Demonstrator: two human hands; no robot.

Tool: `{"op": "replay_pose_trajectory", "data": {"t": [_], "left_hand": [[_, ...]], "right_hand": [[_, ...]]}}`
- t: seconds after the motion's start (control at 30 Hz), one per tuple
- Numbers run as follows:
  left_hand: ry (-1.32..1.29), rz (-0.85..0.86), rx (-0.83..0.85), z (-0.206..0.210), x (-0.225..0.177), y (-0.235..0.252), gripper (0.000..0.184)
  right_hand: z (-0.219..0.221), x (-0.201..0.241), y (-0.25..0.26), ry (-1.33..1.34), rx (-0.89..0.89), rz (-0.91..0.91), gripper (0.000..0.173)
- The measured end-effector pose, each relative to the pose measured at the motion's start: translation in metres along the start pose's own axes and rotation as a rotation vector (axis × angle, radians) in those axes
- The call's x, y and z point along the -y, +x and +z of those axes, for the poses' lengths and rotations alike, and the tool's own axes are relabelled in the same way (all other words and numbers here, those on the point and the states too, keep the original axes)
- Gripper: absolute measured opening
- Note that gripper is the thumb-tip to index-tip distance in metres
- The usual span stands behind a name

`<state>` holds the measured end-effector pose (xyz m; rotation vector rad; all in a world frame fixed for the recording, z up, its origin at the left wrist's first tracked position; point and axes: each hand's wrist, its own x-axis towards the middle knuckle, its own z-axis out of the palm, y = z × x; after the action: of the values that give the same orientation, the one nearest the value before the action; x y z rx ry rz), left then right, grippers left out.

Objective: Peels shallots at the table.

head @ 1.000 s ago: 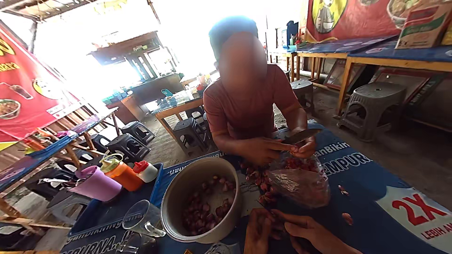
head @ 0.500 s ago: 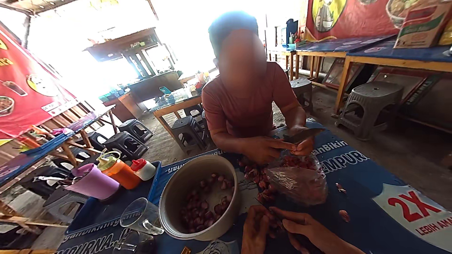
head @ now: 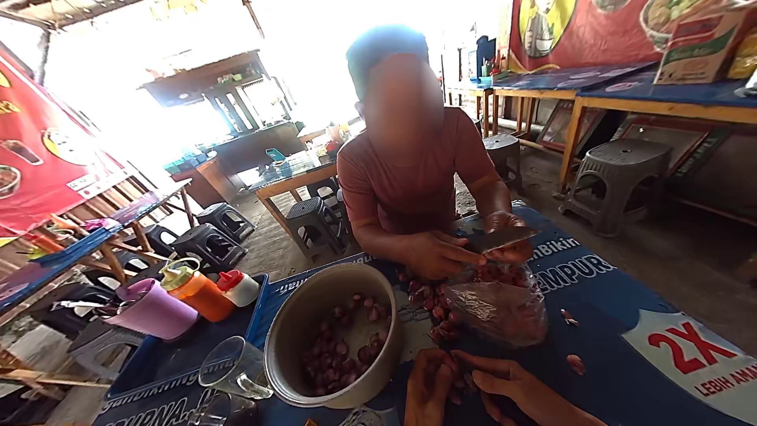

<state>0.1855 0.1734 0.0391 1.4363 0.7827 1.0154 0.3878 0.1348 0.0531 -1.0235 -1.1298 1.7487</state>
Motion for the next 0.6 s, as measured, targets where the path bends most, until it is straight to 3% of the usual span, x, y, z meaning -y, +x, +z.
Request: {"op": "replay_pose_trajectory", "data": {"t": [0.6], "left_hand": [[-0.043,0.022,-0.025,0.0009,0.0049,-0.0014,0.019]], "right_hand": [[-0.001,-0.0007,-0.0007,0.016,0.013,0.013,0.046]]}}
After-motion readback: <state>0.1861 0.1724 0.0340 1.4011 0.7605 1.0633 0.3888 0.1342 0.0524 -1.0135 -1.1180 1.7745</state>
